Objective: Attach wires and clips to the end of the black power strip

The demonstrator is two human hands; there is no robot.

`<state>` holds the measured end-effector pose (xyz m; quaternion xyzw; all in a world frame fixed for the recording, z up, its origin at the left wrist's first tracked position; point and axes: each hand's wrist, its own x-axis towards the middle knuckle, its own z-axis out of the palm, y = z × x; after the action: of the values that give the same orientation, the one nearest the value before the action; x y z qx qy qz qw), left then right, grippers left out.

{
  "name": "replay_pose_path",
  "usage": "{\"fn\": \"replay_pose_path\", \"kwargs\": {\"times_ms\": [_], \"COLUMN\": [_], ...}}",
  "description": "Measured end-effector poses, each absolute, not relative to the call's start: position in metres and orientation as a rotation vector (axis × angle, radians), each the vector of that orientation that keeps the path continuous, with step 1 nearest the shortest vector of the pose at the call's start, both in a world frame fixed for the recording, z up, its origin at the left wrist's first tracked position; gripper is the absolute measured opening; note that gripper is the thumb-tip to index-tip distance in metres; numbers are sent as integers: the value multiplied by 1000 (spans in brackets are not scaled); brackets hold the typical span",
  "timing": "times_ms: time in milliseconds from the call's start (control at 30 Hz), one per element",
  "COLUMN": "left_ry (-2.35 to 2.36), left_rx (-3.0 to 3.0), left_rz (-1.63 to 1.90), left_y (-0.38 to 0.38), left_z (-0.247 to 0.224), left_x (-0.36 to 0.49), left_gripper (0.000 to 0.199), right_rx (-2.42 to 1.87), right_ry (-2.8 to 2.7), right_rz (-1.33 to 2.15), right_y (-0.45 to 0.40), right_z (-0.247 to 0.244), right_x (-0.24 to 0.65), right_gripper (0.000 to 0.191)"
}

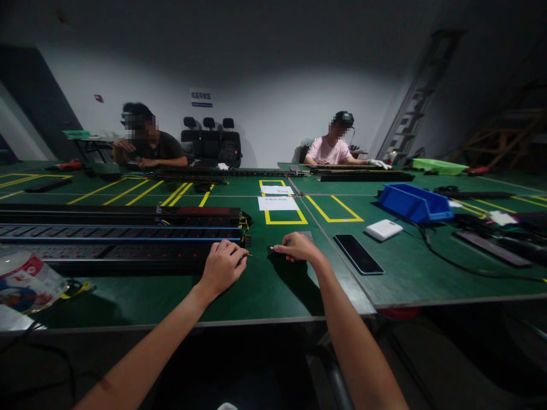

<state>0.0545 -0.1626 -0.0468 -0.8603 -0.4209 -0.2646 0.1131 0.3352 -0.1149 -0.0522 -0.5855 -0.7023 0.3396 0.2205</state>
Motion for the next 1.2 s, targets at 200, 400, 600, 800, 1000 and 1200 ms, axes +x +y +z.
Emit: {"fn": "replay_pose_path", "kwargs": {"times_ms": [200,400,600,800,1000,1200], "left_ry": [-1246,-1280,-1321,-1346,-1365,-1375], "left_rx": [-2520,-2521,-2538,-2546,-2542,-2523], "left_rz": [-797,-811,-827,-852,-857,-846], "left_y": [-160,-159,-159,-159,-158,-157], "left_z": [-48,-47,-46,-45,-47,-49], "left_x": [55,56,57,58,59,61], "left_gripper": [17,15,15,16,17,18], "right_rx": [-1506,-1375,-1337,-1332,-1305,-1219], "right_ry": [-1991,-1973,-1946,-2088,-2176,-2193], "right_rz": [1062,1203,1290,1070,783,710], "right_y": [-117,-122,-120,-109,-107,-111], "right_z": [-51,-46,-50,-63,-71,-72], "right_x": [334,329,329,325,312,288], "right_gripper": [48,45,44,30,29,29]}}
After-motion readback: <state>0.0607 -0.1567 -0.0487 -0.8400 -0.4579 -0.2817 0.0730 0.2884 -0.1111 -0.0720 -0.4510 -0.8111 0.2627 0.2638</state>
